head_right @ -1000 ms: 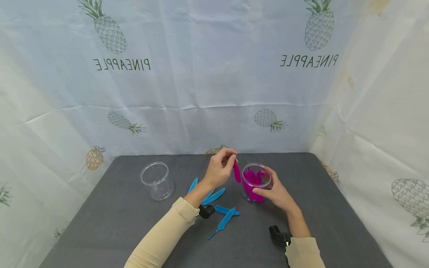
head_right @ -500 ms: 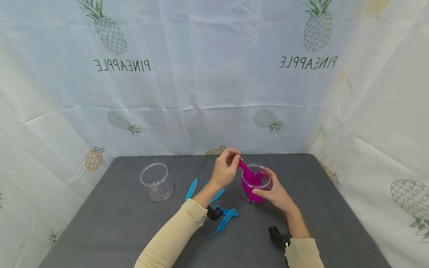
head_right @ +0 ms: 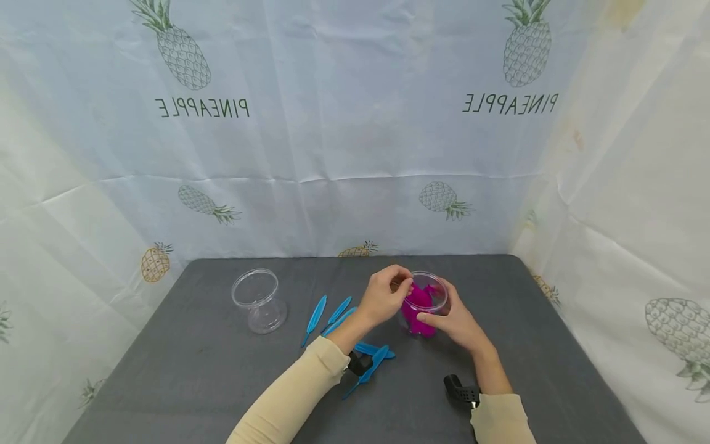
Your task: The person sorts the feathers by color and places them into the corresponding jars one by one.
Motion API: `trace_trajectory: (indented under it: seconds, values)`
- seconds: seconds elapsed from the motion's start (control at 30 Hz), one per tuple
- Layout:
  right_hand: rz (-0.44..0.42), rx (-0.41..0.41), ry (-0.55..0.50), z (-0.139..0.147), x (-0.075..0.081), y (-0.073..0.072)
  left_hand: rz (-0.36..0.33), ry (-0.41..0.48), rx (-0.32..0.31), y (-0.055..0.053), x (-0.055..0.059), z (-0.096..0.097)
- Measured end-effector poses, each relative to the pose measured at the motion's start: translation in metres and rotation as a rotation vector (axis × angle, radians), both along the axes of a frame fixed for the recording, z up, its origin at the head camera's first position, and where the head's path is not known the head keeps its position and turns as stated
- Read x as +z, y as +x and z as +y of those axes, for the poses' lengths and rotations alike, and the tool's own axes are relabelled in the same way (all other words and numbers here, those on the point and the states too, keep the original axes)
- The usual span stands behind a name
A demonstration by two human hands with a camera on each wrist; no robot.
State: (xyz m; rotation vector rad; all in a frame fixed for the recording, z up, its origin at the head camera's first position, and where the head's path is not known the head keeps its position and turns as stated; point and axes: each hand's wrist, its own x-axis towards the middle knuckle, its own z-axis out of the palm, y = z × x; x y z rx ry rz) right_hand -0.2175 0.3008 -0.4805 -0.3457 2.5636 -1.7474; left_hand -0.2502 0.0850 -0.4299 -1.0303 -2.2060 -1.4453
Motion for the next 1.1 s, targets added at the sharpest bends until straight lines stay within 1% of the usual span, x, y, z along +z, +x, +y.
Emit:
trace_trajectory:
  seconds: [0.1,0.17,0.3,0.43,0.73,0.83,0.93,1.1]
  values:
    - [-0.002,-0.006,0.007,0.0,0.0,0.0,0.074,-0.056,0.028,0.001,-0.001,-0.001]
    - [-0.002,-0.008,0.006,0.0,0.0,0.0,0.098,-0.079,0.04,0.001,-0.001,-0.001]
    - [-0.004,-0.003,0.001,-0.001,0.001,0.001,0.085,-0.088,0.04,0.001,-0.001,-0.003]
    - [-0.003,-0.004,0.004,-0.001,0.002,0.002,0.077,-0.087,0.041,0.002,0.004,-0.009]
    - [0.004,-0.012,0.007,0.0,0.0,0.0,0.145,-0.085,0.057,0.001,0.022,-0.035]
    - [0.008,-0.012,0.011,0.001,0.0,0.0,0.156,-0.096,0.061,0.002,0.027,-0.045]
    - [0.007,-0.011,0.008,0.001,0.001,-0.001,0.143,-0.115,0.064,0.004,0.032,-0.054]
    - [0.003,-0.008,0.005,0.001,0.0,-0.001,0.132,-0.172,0.059,0.01,0.034,-0.066]
